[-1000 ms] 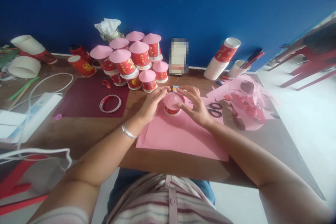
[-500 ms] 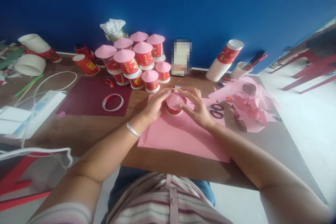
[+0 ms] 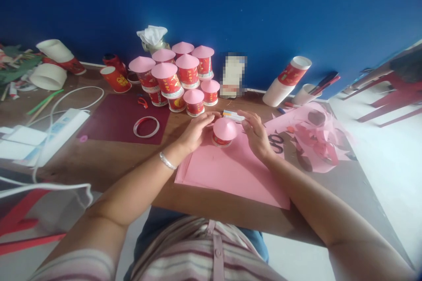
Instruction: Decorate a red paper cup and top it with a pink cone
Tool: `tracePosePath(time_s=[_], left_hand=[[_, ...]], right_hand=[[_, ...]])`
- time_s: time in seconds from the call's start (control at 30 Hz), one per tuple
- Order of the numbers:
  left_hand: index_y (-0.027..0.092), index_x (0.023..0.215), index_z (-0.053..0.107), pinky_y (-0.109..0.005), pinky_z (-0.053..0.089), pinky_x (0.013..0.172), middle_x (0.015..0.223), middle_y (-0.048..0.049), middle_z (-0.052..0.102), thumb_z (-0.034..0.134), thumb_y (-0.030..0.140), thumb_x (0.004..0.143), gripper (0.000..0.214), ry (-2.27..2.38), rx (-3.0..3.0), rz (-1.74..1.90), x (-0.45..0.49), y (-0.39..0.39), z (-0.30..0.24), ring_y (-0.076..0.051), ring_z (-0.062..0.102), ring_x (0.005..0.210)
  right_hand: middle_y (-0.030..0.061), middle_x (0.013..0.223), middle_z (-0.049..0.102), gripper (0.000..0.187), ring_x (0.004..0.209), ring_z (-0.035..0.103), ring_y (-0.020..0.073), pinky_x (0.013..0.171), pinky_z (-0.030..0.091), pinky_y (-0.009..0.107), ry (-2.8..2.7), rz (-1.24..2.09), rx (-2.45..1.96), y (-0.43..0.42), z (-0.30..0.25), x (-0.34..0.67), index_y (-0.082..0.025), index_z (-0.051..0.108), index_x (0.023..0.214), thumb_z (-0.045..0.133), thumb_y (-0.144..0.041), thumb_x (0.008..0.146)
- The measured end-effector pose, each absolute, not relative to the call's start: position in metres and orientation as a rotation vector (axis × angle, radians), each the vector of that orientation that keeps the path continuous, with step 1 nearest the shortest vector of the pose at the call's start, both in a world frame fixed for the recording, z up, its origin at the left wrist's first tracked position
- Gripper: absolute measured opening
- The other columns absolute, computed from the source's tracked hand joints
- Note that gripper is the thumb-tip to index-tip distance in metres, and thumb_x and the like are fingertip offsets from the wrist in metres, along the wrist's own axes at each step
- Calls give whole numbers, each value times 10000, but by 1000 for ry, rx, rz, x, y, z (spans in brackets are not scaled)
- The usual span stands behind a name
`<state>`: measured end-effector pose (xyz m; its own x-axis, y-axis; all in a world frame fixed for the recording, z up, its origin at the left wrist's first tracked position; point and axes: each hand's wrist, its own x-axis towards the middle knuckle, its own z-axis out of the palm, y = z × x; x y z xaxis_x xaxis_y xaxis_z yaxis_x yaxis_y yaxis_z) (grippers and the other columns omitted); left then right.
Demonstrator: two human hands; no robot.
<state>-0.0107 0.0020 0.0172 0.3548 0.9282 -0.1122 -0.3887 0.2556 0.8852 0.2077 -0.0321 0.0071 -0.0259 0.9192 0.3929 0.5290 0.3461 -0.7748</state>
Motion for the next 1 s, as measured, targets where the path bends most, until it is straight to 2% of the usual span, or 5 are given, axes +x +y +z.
tracePosePath(time_s=[0.3, 0.47, 0.6, 0.83, 1.0], left_hand=[[217, 1172, 702, -468, 461, 1077, 1239, -102, 715, 809, 186, 678, 507, 731, 1596, 754, -33, 5, 28, -313, 626, 1213], [204, 1249, 667, -452, 538, 945, 1202, -121, 729, 845, 270, 703, 578, 679, 1902, 684, -21, -4, 34, -319, 672, 1105], [177, 1183, 697, -451, 548, 884, 1088, -109, 752, 846, 340, 727, 508, 792, 1879, 756, -12, -8, 29, -303, 689, 993], [243, 1152, 702, -600, 488, 1061, 1123, -108, 715, 830, 401, 767, 436, 833, 1665, 1067, -14, -14, 29, -327, 646, 1101], [288, 1205, 655, -628, 448, 1101, 1215, -99, 665, 817, 424, 782, 473, 891, 1721, 1161, -14, -15, 26, -340, 604, 1172]], right_hand=[[99, 1178, 701, 317, 1102, 615, 305, 988, 495, 542, -1784, 375, -1230, -28, -4, 211, -261, 655, 1225, 413, -296, 1024], [112, 1185, 701, 342, 1121, 628, 300, 985, 509, 528, -1851, 345, -1155, -29, -9, 207, -236, 627, 1285, 409, -265, 1024], [114, 1166, 700, 361, 1109, 642, 287, 968, 532, 506, -1860, 328, -1160, -30, -10, 207, -227, 625, 1284, 400, -230, 1001], [102, 1105, 714, 402, 956, 669, 259, 828, 586, 459, -1868, 392, -1189, -33, -8, 202, -238, 592, 1321, 488, -201, 934], [111, 1208, 695, 536, 1041, 667, 276, 853, 592, 481, -1931, 518, -1110, -38, -4, 197, -259, 512, 1428, 578, -240, 897]])
